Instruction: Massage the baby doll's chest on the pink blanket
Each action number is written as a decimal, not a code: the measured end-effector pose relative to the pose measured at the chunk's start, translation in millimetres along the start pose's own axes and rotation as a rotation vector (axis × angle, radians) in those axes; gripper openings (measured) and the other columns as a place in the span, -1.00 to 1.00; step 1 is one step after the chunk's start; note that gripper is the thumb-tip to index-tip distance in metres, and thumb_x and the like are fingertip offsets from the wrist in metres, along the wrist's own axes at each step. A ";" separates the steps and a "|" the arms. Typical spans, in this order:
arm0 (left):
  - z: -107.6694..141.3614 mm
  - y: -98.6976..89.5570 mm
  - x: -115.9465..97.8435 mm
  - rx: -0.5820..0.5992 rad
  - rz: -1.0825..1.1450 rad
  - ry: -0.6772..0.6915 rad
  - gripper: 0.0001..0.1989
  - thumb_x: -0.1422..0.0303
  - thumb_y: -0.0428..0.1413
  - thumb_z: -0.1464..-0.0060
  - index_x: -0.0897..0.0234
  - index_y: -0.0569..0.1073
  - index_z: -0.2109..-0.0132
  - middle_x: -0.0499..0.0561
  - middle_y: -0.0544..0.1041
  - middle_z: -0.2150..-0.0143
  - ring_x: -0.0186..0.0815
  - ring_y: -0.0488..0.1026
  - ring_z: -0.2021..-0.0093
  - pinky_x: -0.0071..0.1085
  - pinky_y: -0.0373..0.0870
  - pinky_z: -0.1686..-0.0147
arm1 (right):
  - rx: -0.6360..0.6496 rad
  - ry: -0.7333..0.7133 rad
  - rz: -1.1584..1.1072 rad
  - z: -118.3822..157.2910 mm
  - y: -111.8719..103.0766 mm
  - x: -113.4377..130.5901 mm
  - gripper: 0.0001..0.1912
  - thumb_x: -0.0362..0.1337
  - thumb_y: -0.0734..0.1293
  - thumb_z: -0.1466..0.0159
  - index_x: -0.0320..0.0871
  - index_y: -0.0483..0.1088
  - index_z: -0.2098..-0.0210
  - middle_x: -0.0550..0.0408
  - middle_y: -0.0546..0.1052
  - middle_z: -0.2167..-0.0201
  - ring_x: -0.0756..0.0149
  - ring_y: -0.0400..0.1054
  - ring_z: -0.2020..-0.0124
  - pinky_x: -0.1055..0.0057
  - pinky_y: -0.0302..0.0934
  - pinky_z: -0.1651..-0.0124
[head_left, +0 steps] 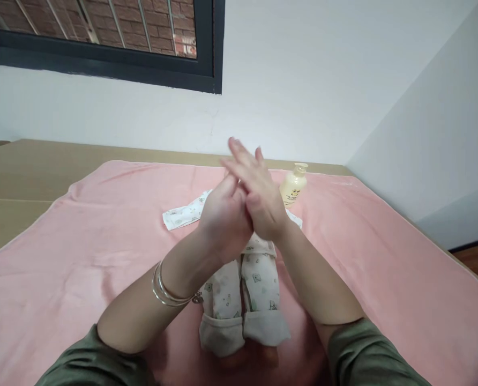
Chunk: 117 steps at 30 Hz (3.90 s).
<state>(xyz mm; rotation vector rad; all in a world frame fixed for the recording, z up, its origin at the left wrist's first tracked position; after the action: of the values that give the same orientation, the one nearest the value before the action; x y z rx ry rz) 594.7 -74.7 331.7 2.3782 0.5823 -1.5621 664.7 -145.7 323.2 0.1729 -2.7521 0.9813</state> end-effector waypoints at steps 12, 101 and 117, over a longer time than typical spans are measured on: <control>-91.6 -25.9 151.6 -0.290 0.021 -0.387 -0.58 0.12 -0.10 -0.31 0.31 0.48 0.00 0.26 0.46 -0.24 -0.07 0.34 -0.33 -0.13 0.22 -0.32 | 0.405 0.670 0.437 33.0 75.4 -69.0 -0.46 -0.20 0.16 -0.42 -0.30 0.23 -0.32 -0.32 0.00 -0.48 -0.20 0.02 -0.44 -0.13 -0.03 -0.41; -76.6 -16.3 143.6 0.304 -1.060 -0.128 -0.61 0.32 -0.15 -0.27 0.43 0.52 0.06 0.37 0.56 0.02 0.05 0.48 -0.03 -0.11 0.35 -0.05 | 0.560 0.808 0.450 29.1 41.3 -88.7 -0.52 -0.15 0.04 -0.47 -0.35 0.38 -0.10 -0.33 0.49 -0.07 -0.13 0.38 -0.05 0.09 0.25 -0.09; -51.4 11.5 122.2 0.376 -1.333 -0.027 -0.62 0.57 -0.15 -0.21 0.56 0.46 -0.04 0.44 0.46 -0.03 0.05 0.39 -0.07 -0.06 0.30 -0.06 | 0.478 0.769 0.319 36.6 37.2 -120.1 -0.52 -0.02 0.09 -0.46 -0.22 0.29 -0.17 -0.25 0.43 -0.13 -0.07 0.34 -0.09 0.14 0.26 -0.08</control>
<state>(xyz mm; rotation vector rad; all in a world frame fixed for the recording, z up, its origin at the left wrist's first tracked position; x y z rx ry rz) 684.9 -40.1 240.1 2.1820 2.3592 -2.2299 768.5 -135.7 244.1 -0.4860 -1.8472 1.4034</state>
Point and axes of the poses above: each hand's wrist, its own z-axis away from the middle knuckle, its own y-axis out of the palm, x = y × z, the point moved 1 cm from there along -z, towards the middle knuckle
